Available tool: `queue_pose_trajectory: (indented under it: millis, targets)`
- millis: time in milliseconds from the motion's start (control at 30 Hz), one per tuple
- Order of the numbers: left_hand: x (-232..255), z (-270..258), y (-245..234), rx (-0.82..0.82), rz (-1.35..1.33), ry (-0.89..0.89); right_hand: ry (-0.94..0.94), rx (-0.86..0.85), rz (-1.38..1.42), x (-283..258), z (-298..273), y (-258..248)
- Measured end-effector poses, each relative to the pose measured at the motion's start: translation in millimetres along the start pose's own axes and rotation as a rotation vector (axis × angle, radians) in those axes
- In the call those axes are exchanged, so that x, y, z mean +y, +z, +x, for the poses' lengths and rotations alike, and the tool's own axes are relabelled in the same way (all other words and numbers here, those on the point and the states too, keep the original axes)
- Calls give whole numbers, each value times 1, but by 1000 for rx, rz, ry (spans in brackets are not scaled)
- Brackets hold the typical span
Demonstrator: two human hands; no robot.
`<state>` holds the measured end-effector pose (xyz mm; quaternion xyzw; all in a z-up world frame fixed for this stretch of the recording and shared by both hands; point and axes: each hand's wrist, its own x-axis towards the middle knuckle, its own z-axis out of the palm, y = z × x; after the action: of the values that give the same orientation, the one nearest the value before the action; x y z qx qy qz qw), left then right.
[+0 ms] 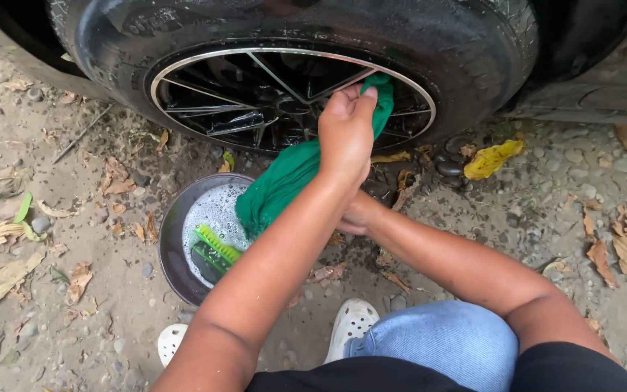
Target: The person scrubs the tire and rim of a car wheel using a green brush and soapy water from a bucket. They then switch to a green cloth to wipe the rim and tire surface, repeatedly dipping the cloth into the bucket to rinse it.
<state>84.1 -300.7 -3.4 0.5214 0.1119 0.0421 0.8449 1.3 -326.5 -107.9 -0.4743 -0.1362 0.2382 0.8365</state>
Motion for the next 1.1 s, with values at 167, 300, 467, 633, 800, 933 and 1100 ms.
queue_pose_trajectory:
  millis: [167,300,467,633,800,933,1100]
  targets:
    - [35,-29,-12,-267,400,211,-46,-55,-144,-7,0,26]
    - [38,-34,-8,-441,541,419,-87,-94,-311,-12,-3,49]
    - [66,-42,-43,-282,1114,803,-89,-153,-470,-33,2,50]
    - [103,-32,-67,-793,1753,-382,-194,-227,-607,15,-14,40]
    - [19,9,-99,-593,1393,-245,-243,-283,-676,20,-16,36]
    - [50,-5,-64,-127,878,152,-216,-197,-594,-16,-12,33]
    - [31,-14,-11,55,506,295,-212,-138,-538,-41,-10,20]
